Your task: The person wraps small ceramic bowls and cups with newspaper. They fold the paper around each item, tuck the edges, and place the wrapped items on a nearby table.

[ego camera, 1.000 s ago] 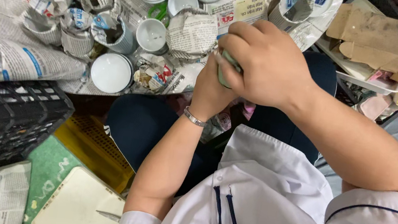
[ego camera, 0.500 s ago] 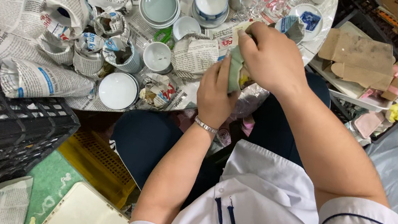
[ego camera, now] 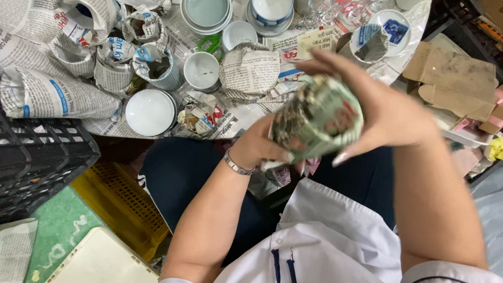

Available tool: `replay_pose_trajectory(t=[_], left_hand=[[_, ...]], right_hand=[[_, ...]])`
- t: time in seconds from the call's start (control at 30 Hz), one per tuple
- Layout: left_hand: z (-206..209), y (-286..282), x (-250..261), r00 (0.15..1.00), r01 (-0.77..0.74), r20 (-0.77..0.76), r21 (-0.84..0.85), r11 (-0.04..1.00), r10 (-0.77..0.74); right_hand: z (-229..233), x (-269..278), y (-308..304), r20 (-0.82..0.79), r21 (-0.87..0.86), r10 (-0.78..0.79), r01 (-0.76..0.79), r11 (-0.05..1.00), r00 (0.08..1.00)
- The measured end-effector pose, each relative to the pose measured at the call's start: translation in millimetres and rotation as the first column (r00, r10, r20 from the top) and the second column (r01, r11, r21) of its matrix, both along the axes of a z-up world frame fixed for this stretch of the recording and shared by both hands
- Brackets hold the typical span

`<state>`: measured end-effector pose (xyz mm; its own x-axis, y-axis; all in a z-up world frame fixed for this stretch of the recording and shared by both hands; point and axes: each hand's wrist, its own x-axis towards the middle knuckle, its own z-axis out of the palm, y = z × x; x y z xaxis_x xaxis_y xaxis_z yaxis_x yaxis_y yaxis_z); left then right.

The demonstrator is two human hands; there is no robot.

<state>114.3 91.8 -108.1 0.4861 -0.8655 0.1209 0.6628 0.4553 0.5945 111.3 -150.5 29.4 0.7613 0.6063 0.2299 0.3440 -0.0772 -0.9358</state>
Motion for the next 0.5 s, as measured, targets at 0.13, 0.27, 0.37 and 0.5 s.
replay_pose_trajectory(t=[0.13, 0.27, 0.37, 0.5], left_hand=[[-18, -1, -3, 0.971, 0.096, -0.203, -0.15, 0.984, -0.126], [-25, -3, -2, 0.977, -0.022, -0.214, -0.123, 0.992, -0.005], [-24, -6, -3, 0.955, -0.183, -0.246, -0.039, 0.982, 0.168], [-28, -20, 0, 0.852, -0.4, -0.302, 0.154, 0.904, 0.428]], right_hand=[[-45, -23, 33, -0.146, 0.3, -0.184, 0.221, 0.928, 0.972], [-62, -35, 40, -0.242, 0.338, -0.395, 0.458, 0.822, 0.887], [-67, -38, 41, -0.183, 0.265, -0.545, 0.575, 0.774, 0.818], [-71, -39, 53, -0.025, 0.171, -0.73, 0.722, 0.67, 0.683]])
